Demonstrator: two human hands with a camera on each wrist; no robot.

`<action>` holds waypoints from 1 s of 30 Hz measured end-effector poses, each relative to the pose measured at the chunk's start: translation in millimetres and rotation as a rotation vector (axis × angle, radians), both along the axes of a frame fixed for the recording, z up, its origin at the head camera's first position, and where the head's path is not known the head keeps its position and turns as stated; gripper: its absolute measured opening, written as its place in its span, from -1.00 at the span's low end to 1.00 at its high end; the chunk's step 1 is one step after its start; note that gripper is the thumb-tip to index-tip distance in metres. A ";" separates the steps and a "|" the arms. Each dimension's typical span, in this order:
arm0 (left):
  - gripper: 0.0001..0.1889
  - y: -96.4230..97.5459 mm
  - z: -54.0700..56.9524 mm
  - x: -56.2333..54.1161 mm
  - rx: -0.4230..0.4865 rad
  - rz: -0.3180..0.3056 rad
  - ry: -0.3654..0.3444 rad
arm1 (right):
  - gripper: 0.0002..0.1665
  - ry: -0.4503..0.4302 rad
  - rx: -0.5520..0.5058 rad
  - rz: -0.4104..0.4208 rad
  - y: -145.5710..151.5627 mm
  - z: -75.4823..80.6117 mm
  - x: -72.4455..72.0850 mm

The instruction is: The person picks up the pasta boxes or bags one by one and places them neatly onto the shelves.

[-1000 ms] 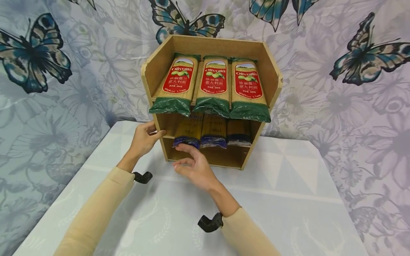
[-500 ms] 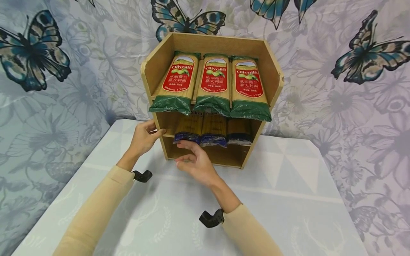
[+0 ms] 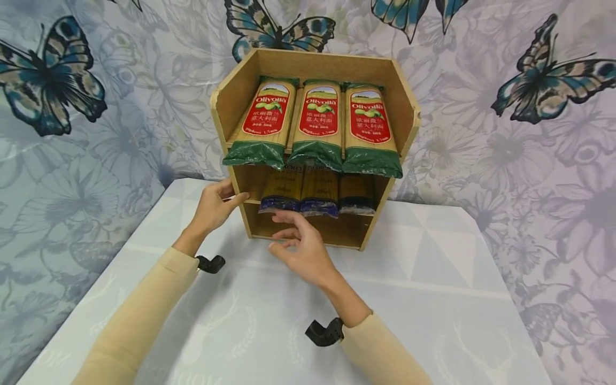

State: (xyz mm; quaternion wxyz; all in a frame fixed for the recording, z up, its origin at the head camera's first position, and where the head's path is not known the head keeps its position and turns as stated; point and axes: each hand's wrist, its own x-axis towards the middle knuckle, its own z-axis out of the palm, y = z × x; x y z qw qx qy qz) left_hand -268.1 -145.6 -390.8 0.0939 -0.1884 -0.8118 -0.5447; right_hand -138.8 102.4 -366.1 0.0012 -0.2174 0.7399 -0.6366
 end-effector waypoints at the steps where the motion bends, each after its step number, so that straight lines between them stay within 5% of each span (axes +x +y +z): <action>1: -0.43 -0.5 0.2 1.2 -0.017 -0.001 0.002 | -0.30 0.010 0.011 -0.007 1.1 0.9 0.9; 16: -0.30 -12.4 2.6 45.0 -0.246 0.051 0.037 | -0.26 0.155 0.116 -0.115 27.7 13.1 15.8; 24: -0.30 -8.9 0.0 80.8 -0.315 0.114 0.145 | -0.20 0.266 0.304 -0.219 41.3 8.5 30.2; 30: -0.32 -3.8 0.1 107.5 -0.381 0.096 0.208 | -0.05 0.298 0.446 -0.277 51.9 6.6 42.7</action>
